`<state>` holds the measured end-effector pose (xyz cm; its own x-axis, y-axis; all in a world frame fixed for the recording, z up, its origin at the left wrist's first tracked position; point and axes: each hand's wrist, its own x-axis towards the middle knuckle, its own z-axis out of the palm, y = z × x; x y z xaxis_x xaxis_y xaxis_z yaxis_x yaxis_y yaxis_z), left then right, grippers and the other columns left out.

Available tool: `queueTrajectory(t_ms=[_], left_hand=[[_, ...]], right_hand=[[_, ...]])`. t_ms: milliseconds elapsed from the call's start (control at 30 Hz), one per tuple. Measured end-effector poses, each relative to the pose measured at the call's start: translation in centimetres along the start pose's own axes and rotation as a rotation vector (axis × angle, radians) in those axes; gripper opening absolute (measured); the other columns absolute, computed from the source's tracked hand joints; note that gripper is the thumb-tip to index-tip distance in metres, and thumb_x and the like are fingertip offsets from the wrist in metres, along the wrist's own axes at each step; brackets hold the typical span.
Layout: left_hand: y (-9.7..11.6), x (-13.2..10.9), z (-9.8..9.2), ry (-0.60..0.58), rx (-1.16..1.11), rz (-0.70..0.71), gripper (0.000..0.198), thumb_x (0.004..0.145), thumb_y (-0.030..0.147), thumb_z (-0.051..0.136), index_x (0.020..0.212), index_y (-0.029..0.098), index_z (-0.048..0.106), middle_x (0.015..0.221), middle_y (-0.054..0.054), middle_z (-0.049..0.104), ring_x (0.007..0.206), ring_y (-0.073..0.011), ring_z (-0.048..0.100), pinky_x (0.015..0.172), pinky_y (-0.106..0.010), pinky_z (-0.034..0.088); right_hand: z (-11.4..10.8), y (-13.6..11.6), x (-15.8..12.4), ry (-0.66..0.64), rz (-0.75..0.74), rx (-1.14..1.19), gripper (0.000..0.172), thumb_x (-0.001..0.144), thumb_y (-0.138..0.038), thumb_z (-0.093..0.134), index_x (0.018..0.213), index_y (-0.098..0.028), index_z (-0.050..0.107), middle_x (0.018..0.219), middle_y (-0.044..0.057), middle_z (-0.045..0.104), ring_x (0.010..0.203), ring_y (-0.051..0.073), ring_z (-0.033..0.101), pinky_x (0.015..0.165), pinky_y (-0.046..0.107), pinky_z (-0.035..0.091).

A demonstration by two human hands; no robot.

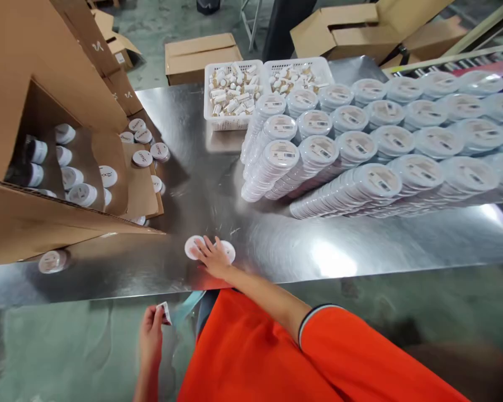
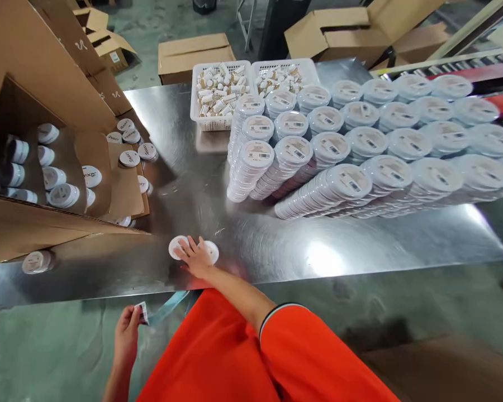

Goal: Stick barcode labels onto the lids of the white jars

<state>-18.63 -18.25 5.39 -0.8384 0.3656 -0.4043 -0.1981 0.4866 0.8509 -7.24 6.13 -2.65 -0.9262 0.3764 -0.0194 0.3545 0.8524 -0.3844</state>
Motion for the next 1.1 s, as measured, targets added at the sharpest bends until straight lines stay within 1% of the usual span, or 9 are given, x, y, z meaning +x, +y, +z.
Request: queueTrajectory(t_ms=[167,300,400,500,633,733,900,1000,1100], left_hand=[[1.5,1.8,4.3,-0.152,0.202,0.210,0.041,0.070,0.062,0.065,0.072,0.021,0.064,0.070,-0.004,0.064,0.062,-0.0190,0.060,0.061,-0.032,0.052],[2.9,3.9,9.5,-0.253,0.365,0.515,0.018,0.080,0.037,0.061,0.070,0.023,0.063,0.113,-0.012,0.068,0.111,-0.0282,0.061,0.100,-0.043,0.047],[3.6,4.5,13.3,-0.358,0.529,0.581,0.015,0.079,0.021,0.060,0.064,0.022,0.060,0.138,-0.014,0.058,0.134,-0.0361,0.046,0.110,-0.055,0.036],[3.3,4.4,15.2,-0.392,0.677,0.593,0.018,0.076,0.012,0.063,0.061,0.020,0.057,0.142,-0.014,0.057,0.142,-0.0431,0.034,0.112,-0.067,0.021],[1.9,4.7,13.3,-0.500,0.653,0.677,0.020,0.079,0.013,0.062,0.061,0.018,0.057,0.132,-0.011,0.065,0.142,-0.0377,0.037,0.112,-0.072,0.008],[0.9,5.2,10.4,-0.583,0.663,0.693,0.022,0.079,0.017,0.063,0.058,0.020,0.057,0.121,-0.009,0.072,0.138,-0.0339,0.044,0.113,-0.070,0.002],[0.1,4.4,8.6,-0.553,0.762,0.733,0.022,0.080,0.024,0.065,0.059,0.022,0.060,0.134,-0.006,0.064,0.146,-0.0354,0.032,0.117,-0.066,0.012],[-0.3,3.4,9.0,-0.541,0.845,0.668,0.021,0.081,0.024,0.062,0.060,0.021,0.060,0.143,-0.005,0.057,0.148,-0.0408,0.024,0.110,-0.074,0.019],[-0.9,3.6,8.9,-0.581,0.879,0.693,0.022,0.083,0.024,0.058,0.061,0.021,0.058,0.143,-0.003,0.057,0.149,-0.0380,0.023,0.112,-0.071,0.024]], right_hand=[[0.4,-4.1,-2.3,0.040,0.192,0.084,0.069,0.092,-0.047,0.054,0.154,-0.027,0.031,0.165,0.012,0.015,0.150,0.036,0.016,0.117,0.061,0.014],[-1.5,-2.6,-4.5,0.027,0.344,0.105,0.082,0.084,-0.047,0.062,0.154,-0.017,0.031,0.162,0.017,0.022,0.149,0.035,0.018,0.118,0.054,0.016],[-2.2,-0.8,-6.4,-0.077,0.321,0.103,0.085,0.079,-0.044,0.067,0.152,-0.015,0.034,0.155,0.017,0.038,0.143,0.036,0.028,0.115,0.051,0.023],[-2.1,0.0,-7.6,-0.060,0.341,0.065,0.067,0.084,-0.043,0.063,0.144,-0.018,0.045,0.139,0.016,0.056,0.131,0.033,0.042,0.108,0.047,0.030],[-1.9,0.4,-8.1,0.091,0.662,-0.026,0.055,0.089,-0.054,0.055,0.131,-0.016,0.055,0.119,0.017,0.064,0.112,0.032,0.051,0.097,0.045,0.037],[-1.9,0.6,-8.4,0.152,0.841,-0.036,0.062,0.091,-0.055,0.050,0.136,-0.011,0.050,0.134,0.024,0.054,0.117,0.036,0.049,0.095,0.047,0.039],[-2.5,1.8,-9.7,-0.009,0.456,-0.008,0.070,0.088,-0.038,0.057,0.152,-0.021,0.034,0.162,0.014,0.023,0.145,0.036,0.022,0.109,0.048,0.031],[-2.9,1.8,-9.8,-0.091,0.367,-0.036,0.064,0.087,-0.028,0.059,0.149,-0.029,0.041,0.162,0.008,0.027,0.143,0.034,0.027,0.107,0.047,0.034],[-2.8,0.2,-8.5,-0.091,0.405,-0.065,0.067,0.084,-0.035,0.067,0.147,-0.032,0.043,0.158,0.010,0.034,0.135,0.035,0.037,0.103,0.046,0.038]])
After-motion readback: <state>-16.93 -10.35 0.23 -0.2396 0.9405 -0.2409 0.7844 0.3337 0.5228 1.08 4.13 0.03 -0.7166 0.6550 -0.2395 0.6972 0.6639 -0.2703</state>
